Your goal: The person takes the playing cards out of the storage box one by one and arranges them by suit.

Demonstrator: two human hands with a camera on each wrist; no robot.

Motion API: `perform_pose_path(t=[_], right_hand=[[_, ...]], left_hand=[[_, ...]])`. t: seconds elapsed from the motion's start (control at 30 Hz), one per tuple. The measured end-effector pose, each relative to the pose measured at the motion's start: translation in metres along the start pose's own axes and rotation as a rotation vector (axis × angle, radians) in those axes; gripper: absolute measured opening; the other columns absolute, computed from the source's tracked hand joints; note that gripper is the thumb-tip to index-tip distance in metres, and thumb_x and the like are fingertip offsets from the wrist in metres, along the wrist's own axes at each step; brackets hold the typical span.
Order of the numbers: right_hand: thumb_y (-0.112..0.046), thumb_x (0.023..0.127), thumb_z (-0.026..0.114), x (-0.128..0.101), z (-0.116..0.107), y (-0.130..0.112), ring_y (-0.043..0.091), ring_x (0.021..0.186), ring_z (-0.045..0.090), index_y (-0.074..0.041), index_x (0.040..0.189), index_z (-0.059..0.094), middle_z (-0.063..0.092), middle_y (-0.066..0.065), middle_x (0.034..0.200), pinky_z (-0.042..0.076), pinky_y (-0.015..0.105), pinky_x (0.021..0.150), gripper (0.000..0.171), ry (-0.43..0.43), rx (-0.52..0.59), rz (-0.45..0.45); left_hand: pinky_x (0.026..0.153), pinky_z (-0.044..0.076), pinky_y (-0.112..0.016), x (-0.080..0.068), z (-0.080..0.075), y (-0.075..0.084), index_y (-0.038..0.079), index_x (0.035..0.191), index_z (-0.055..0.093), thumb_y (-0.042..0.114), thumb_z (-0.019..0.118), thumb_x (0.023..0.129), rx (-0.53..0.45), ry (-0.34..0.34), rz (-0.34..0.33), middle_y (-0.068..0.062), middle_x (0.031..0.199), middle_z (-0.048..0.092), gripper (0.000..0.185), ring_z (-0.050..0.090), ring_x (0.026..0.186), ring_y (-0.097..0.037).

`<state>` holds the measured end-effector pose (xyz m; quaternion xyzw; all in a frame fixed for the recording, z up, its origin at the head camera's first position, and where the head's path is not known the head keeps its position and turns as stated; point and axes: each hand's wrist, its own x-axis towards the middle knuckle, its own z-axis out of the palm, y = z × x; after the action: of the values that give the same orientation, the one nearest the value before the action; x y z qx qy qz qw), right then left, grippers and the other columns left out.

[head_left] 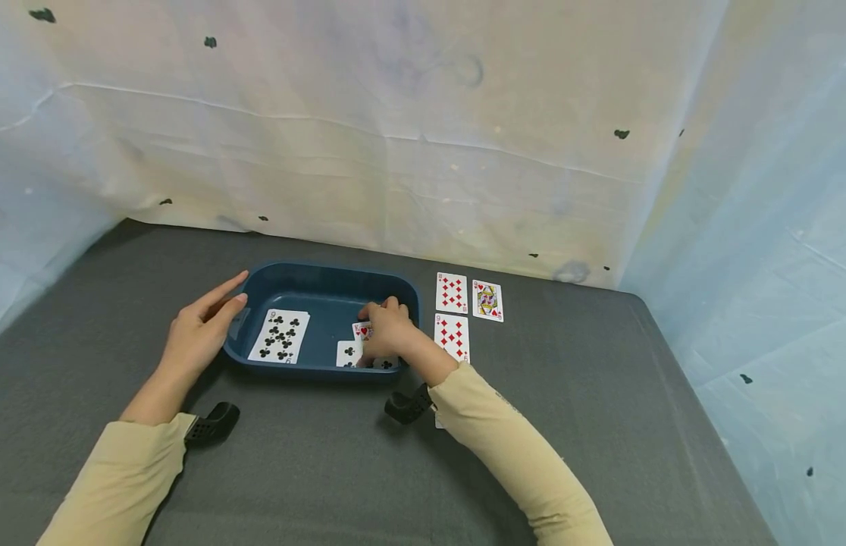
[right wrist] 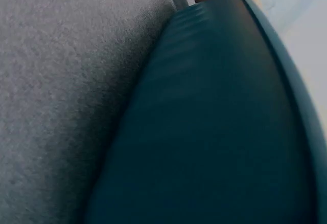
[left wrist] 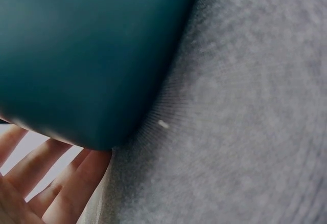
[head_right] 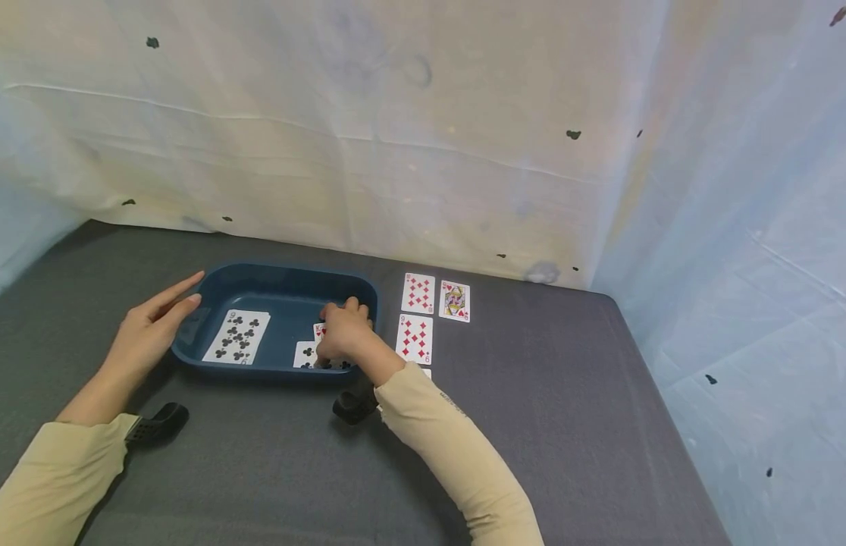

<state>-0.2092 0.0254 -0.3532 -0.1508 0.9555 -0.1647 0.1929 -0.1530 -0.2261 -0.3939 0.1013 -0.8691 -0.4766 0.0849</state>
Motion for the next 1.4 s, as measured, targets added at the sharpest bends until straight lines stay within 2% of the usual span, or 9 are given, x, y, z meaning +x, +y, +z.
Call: perform_pose_path(t=[0.23,0.43,0.6,0.77,0.87,0.97,1.1,1.23,1.4], right_hand=[[-0.035,0.069,0.086,-0.004,-0.002,-0.003,0.026,0.108,0.043,-0.015,0.127,0.052,0.047,0.010,0.126,0.040,0.038,0.093,0.070,-0.007,-0.164,-0.015],[-0.048,0.065,0.085,-0.004,-0.002,-0.001,0.022,0.099,0.040,-0.015,0.111,0.054,0.048,0.008,0.112,0.039,0.035,0.084,0.065,-0.023,-0.179,-0.004],[-0.045,0.067,0.086,-0.002,0.001,0.006,0.020,0.095,0.044,-0.015,0.106,0.051,0.044,0.007,0.111,0.041,0.031,0.076,0.061,-0.031,0.033,-0.028],[-0.035,0.075,0.082,0.001,0.002,0.011,0.020,0.109,0.053,-0.016,0.108,0.049,0.054,0.007,0.123,0.046,0.030,0.081,0.050,-0.022,0.330,-0.083],[-0.026,0.084,0.075,-0.001,0.001,0.012,0.017,0.099,0.056,-0.012,0.108,0.053,0.060,0.007,0.114,0.046,0.027,0.075,0.036,0.016,0.478,-0.136],[-0.015,0.091,0.065,-0.003,-0.002,0.013,0.013,0.082,0.055,-0.007,0.104,0.058,0.062,0.007,0.099,0.043,0.023,0.069,0.017,0.013,0.555,-0.224],[-0.008,0.094,0.059,-0.005,-0.003,0.014,0.010,0.080,0.056,-0.004,0.098,0.063,0.064,0.007,0.094,0.044,0.021,0.070,0.008,-0.004,0.576,-0.302],[-0.006,0.093,0.059,-0.006,-0.003,0.015,0.009,0.084,0.057,-0.005,0.098,0.070,0.068,0.008,0.105,0.045,0.019,0.070,0.012,0.120,0.595,-0.310],[-0.002,0.088,0.064,-0.006,-0.004,0.018,0.012,0.081,0.060,-0.003,0.107,0.070,0.066,0.012,0.117,0.049,0.019,0.067,0.020,0.329,0.763,-0.291]], left_hand=[[0.090,0.037,-0.061,0.000,-0.001,-0.001,0.031,0.150,0.033,0.051,0.039,0.100,-0.001,-0.014,0.009,-0.026,0.139,0.049,0.054,0.046,0.121,-0.045],[0.089,0.038,-0.059,-0.001,-0.001,0.000,0.029,0.149,0.035,0.051,0.040,0.099,-0.006,-0.022,0.003,-0.025,0.141,0.047,0.055,0.045,0.123,-0.045],[0.092,0.036,-0.061,-0.001,-0.001,0.001,0.027,0.149,0.035,0.051,0.039,0.099,-0.009,-0.032,0.008,-0.026,0.143,0.044,0.056,0.043,0.125,-0.046],[0.094,0.033,-0.065,-0.001,0.000,0.002,0.027,0.150,0.033,0.050,0.038,0.100,0.001,-0.036,0.008,-0.026,0.145,0.042,0.055,0.042,0.126,-0.048],[0.095,0.033,-0.065,-0.001,0.000,0.003,0.028,0.150,0.033,0.050,0.038,0.100,0.006,-0.036,0.004,-0.026,0.145,0.042,0.055,0.042,0.126,-0.048],[0.095,0.032,-0.066,-0.001,0.000,0.003,0.027,0.150,0.032,0.050,0.037,0.100,0.006,-0.035,0.002,-0.026,0.144,0.042,0.055,0.042,0.126,-0.048],[0.095,0.032,-0.066,-0.002,0.000,0.004,0.027,0.150,0.033,0.049,0.037,0.101,0.003,-0.032,0.009,-0.026,0.144,0.042,0.055,0.042,0.126,-0.048],[0.095,0.033,-0.065,-0.002,0.001,0.004,0.027,0.150,0.033,0.048,0.037,0.101,0.002,-0.029,0.013,-0.026,0.144,0.043,0.054,0.042,0.126,-0.048],[0.094,0.033,-0.065,-0.002,0.000,0.003,0.027,0.150,0.032,0.048,0.036,0.101,0.011,-0.028,0.011,-0.027,0.143,0.044,0.053,0.043,0.125,-0.048]])
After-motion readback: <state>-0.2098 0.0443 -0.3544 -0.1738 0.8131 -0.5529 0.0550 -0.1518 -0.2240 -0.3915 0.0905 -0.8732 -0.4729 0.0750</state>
